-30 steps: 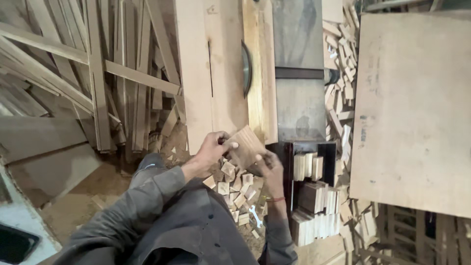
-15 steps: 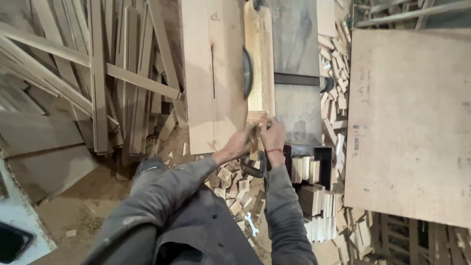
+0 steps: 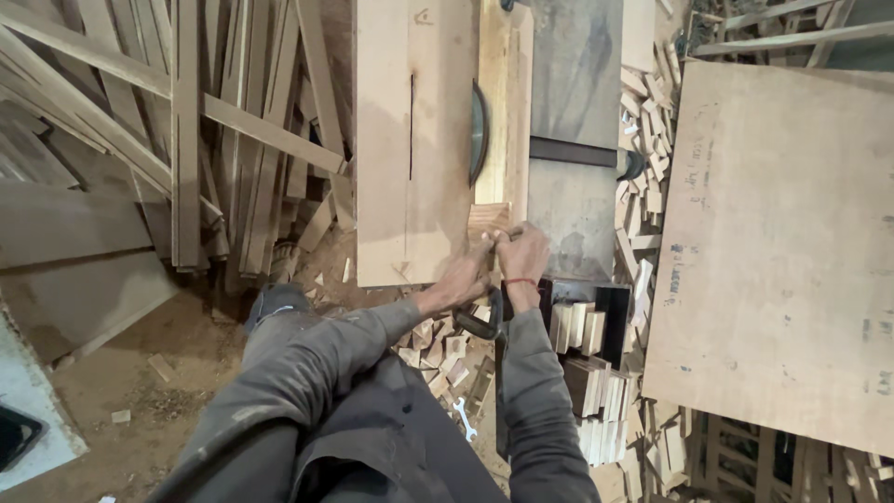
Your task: The person picks up small wooden blocks and cuts them into smaller pieces on a table saw, guiding each piece against the blade by hand. After cutting, the person places the cut pieces into a black tray beside the saw.
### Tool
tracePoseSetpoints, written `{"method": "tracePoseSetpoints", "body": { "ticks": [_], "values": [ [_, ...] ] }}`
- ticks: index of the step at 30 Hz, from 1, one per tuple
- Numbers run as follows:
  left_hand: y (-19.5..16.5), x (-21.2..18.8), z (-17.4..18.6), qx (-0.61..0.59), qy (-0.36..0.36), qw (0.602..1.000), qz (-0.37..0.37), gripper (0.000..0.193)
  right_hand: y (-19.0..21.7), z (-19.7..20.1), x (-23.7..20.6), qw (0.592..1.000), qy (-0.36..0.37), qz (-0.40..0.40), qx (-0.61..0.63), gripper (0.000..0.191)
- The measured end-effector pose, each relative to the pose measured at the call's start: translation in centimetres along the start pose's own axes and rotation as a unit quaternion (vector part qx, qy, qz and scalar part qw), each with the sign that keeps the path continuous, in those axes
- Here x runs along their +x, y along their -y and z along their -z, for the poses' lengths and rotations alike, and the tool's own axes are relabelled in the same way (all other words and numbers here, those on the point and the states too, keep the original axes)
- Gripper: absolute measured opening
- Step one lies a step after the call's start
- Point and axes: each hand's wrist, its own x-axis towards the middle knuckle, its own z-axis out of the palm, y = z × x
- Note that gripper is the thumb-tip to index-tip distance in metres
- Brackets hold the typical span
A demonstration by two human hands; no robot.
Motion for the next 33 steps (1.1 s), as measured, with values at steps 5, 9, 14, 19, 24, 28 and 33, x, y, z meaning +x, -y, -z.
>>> {"method": "tracePoseSetpoints", "body": {
  "ticks": [5, 9, 14, 19, 24, 28, 33],
  "values": [
    [0.0, 0.6, 0.4, -0.017, -0.027, 0.999, -0.015, 0.081, -0.3, -1.0, 1.6, 0.999, -0.012, 0.031, 0.01, 0.023],
    [0.9, 2.4, 0.5, 0.0, -0.117, 0.977, -0.176, 0.081, -0.1, -1.9, 3.8, 0.999, -0.008, 0.03, 0.011, 0.023],
    [0.8, 3.9, 1.3, -0.038, -0.076, 0.995, -0.048, 0.087, 1.1, -2.7, 5.7, 0.998, -0.036, 0.047, -0.029, 0.024],
    [0.4, 4.8, 2.0, -0.068, -0.09, 0.992, -0.052, 0.088, 2.2, -2.7, 6.4, 0.999, -0.032, 0.024, -0.034, 0.026],
    [0.7, 6.1, 1.9, -0.079, -0.13, 0.981, -0.122, 0.081, 2.6, -3.3, 7.5, 0.999, -0.045, 0.016, -0.026, 0.028],
    [0.7, 6.3, 2.2, -0.094, -0.126, 0.983, -0.096, 0.079, 2.9, -3.8, 8.2, 0.996, -0.062, 0.051, -0.037, 0.023],
    [-0.5, 5.2, 1.7, -0.094, -0.097, 0.989, -0.054, 0.094, 3.6, -3.4, 8.4, 0.997, -0.041, 0.03, -0.052, 0.023]
  ]
}}
